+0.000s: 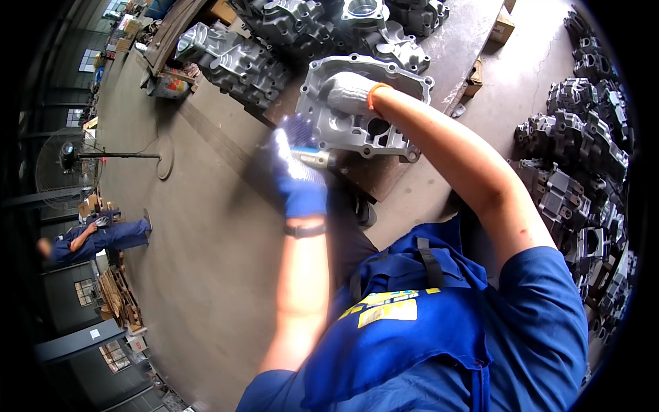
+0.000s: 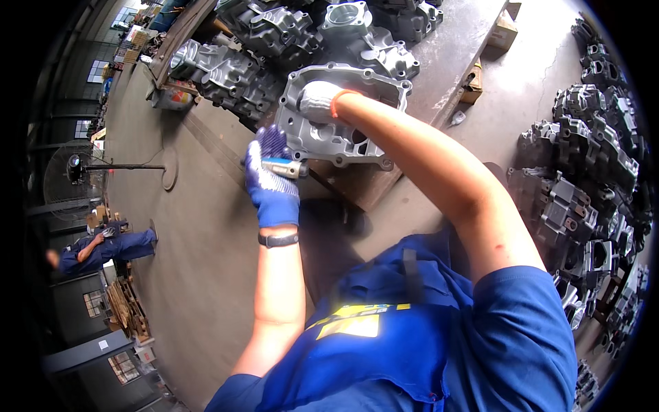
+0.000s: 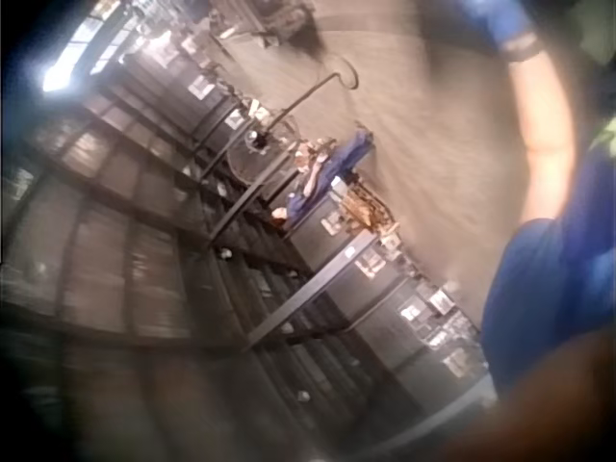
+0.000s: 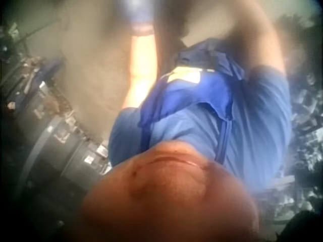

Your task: The person picks up metal engine or transmission housings one at a time, looks inside them while using a small hand tool, and then places them back onto a table or among other stacked units.

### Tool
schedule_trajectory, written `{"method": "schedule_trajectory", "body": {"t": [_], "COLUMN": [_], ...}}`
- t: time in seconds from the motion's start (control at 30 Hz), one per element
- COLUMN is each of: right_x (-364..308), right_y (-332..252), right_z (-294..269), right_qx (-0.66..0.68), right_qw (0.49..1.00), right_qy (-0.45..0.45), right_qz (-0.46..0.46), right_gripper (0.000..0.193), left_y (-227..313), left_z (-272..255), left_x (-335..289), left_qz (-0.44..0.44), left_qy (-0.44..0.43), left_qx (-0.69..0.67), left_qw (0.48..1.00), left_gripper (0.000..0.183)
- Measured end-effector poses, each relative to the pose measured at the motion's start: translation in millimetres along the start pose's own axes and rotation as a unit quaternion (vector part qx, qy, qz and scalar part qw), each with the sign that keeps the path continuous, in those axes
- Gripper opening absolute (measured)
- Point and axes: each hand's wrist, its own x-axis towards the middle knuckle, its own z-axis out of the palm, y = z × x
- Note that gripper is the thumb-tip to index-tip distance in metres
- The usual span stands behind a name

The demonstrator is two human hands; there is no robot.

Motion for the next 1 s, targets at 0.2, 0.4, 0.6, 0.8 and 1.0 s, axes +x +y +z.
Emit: {"method": "schedule_trajectory", "body": {"t": [0.2,0.4,0.6,0.8,1.0], "right_x": [-5.7,-30.5,-33.4,-31.9,-32.2], "right_y": [1.0,-26.8,-17.2,-35.2,-63.1], "right_z": [13.8,24.8,33.7,18.2,-15.0], "right_qx": [-0.269,-0.199,-0.319,-0.225,-0.093], "right_qw": [0.950,0.979,0.943,0.966,0.887], "right_qy": [-0.115,-0.029,-0.008,-0.098,0.408], "right_qz": [-0.108,0.008,-0.099,-0.075,-0.194], "right_gripper": [0.028,0.039,0.031,0.023,0.047], "left_y": [12.3,-2.1,-8.5,-2.5,-1.9], "left_z": [-15.0,-12.1,-7.7,-8.8,-24.1], "left_x": [-8.8,-5.4,0.0,-1.5,5.2], "left_qz": [0.054,0.061,0.026,0.009,0.003], "left_qy": [0.063,0.009,0.033,0.022,0.007], "left_qx": [0.054,0.086,0.056,0.064,0.071], "left_qw": [0.995,0.994,0.998,0.998,0.997], "left_gripper": [0.048,0.049,0.044,0.046,0.048]}}
